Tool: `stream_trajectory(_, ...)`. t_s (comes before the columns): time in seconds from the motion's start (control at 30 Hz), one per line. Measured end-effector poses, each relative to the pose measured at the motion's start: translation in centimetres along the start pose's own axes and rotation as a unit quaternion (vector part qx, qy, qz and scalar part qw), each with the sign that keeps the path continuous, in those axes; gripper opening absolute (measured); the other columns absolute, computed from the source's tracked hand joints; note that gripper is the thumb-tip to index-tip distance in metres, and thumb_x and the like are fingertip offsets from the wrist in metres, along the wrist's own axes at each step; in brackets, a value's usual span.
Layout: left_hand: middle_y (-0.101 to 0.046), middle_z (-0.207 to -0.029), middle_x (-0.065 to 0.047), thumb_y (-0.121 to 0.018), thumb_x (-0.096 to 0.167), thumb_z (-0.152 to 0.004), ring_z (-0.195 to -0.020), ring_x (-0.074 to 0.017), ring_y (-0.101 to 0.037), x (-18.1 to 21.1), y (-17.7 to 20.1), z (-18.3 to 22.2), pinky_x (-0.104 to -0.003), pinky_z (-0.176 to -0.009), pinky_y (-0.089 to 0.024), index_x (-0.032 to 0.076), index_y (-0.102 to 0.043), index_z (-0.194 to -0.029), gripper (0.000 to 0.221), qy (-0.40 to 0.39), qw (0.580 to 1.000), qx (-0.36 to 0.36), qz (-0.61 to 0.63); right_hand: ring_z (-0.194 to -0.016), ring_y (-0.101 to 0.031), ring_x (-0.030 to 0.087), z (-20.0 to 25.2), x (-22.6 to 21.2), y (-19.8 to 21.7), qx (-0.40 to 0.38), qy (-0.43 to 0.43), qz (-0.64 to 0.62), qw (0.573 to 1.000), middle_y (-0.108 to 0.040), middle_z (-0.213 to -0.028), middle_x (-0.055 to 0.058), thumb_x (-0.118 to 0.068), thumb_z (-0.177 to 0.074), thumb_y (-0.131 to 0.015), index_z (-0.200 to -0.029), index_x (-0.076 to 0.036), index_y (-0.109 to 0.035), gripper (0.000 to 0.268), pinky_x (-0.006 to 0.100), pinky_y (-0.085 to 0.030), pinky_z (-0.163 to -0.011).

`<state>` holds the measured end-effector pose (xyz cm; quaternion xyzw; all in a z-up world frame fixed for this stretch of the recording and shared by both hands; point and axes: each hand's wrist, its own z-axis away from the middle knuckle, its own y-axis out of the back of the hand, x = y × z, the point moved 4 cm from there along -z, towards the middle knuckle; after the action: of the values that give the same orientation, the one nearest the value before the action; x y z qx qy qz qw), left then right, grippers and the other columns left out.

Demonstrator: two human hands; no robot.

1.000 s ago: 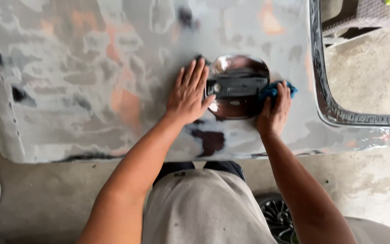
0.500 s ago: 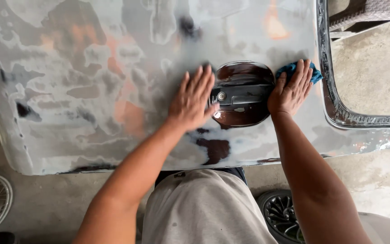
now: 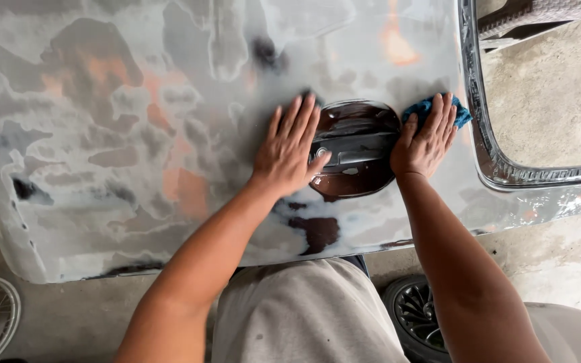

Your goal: The person scrubs a large, detached car bumper with a blue cloth and a dark sponge. They work along the edges and around the fuel filler door area, wiping away residue from the surface.

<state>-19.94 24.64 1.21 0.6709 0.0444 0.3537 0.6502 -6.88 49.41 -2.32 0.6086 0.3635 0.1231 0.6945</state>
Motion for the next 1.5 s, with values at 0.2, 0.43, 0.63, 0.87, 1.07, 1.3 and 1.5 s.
stream_trajectory(0.2,-0.011,-0.172,-0.016,-0.047,0.057,-0.105,-0.16,-0.0335,-0.013,-1.4,1.3,-7.4,-0.053,-0.129,-0.013,-0.001,-0.023,-0.163,0.086,0.016,1.0,0.015,-0.013,-0.161,-0.024,0.033,0.2,-0.2,0.1,-0.013,-0.022,-0.001,1.0,-0.029,-0.173,0.009,-0.033,-0.109,-0.05,-0.163,-0.014,-0.034,0.059,0.051,-0.015,-0.13)
stream_trajectory(0.43,-0.021,-0.169,-0.019,-0.05,0.059,-0.099,-0.156,-0.0363,-0.022,2.2,-1.2,9.0,-0.057,-0.124,-0.021,-0.003,-0.035,-0.158,0.086,-0.039,0.999,0.001,0.024,-0.161,-0.022,0.033,-0.2,-0.1,0.2,0.0,-0.016,-0.01,1.0,-0.028,-0.174,0.009,-0.033,-0.113,-0.049,-0.164,-0.014,-0.033,0.057,0.052,-0.014,-0.13)
stream_trajectory(0.63,-0.015,-0.169,-0.018,-0.045,0.06,-0.101,-0.156,-0.0354,-0.016,-2.0,1.1,-1.9,-0.056,-0.125,-0.016,-0.001,-0.027,-0.16,0.087,-0.006,0.999,-0.032,-0.024,-0.16,-0.024,0.033,-0.1,0.0,0.1,-0.007,-0.009,-0.004,1.0,-0.029,-0.173,0.009,-0.032,-0.111,-0.05,-0.163,-0.014,-0.033,0.058,0.052,-0.014,-0.129)
stream_trajectory(0.87,-0.015,-0.171,-0.019,-0.046,0.057,-0.106,-0.159,-0.0367,-0.015,-0.6,1.3,1.4,-0.056,-0.128,-0.015,-0.003,-0.026,-0.162,0.085,0.042,0.999,0.027,-0.011,-0.161,-0.024,0.034,0.0,0.0,0.2,0.006,0.0,-0.006,1.0,-0.03,-0.173,0.01,-0.031,-0.113,-0.05,-0.163,-0.014,-0.034,0.055,0.051,-0.014,-0.13)
stream_trajectory(1.07,-0.019,-0.168,-0.021,-0.049,0.059,-0.1,-0.156,-0.0395,-0.02,-1.0,-0.1,6.6,-0.06,-0.124,-0.017,-0.003,-0.028,-0.159,0.088,0.033,0.999,0.019,-0.011,-0.16,-0.024,0.034,-0.3,-0.6,0.4,-0.001,-0.005,-0.006,1.0,-0.029,-0.172,0.011,-0.032,-0.112,-0.049,-0.162,-0.013,-0.034,0.056,0.051,-0.014,-0.129)
stream_trajectory(1.3,-0.013,-0.171,-0.021,-0.053,0.053,-0.105,-0.158,-0.0392,-0.015,-7.0,3.3,-4.4,-0.057,-0.127,-0.014,-0.003,-0.024,-0.162,0.085,0.155,0.986,0.058,-0.018,-0.16,-0.023,0.034,-0.1,-0.2,0.3,-0.008,-0.008,-0.004,1.0,-0.028,-0.173,0.01,-0.034,-0.112,-0.048,-0.162,-0.014,-0.034,0.056,0.051,-0.013,-0.13)
stream_trajectory(1.5,-0.024,-0.166,-0.027,-0.056,0.053,-0.1,-0.154,-0.0434,-0.024,0.1,0.9,7.0,-0.057,-0.124,-0.022,-0.009,-0.031,-0.157,0.088,0.094,0.993,0.065,0.019,-0.16,-0.023,0.034,0.4,-0.6,0.8,-0.017,-0.004,-0.013,1.0,-0.028,-0.173,0.01,-0.033,-0.111,-0.048,-0.161,-0.014,-0.034,0.056,0.051,-0.013,-0.129)
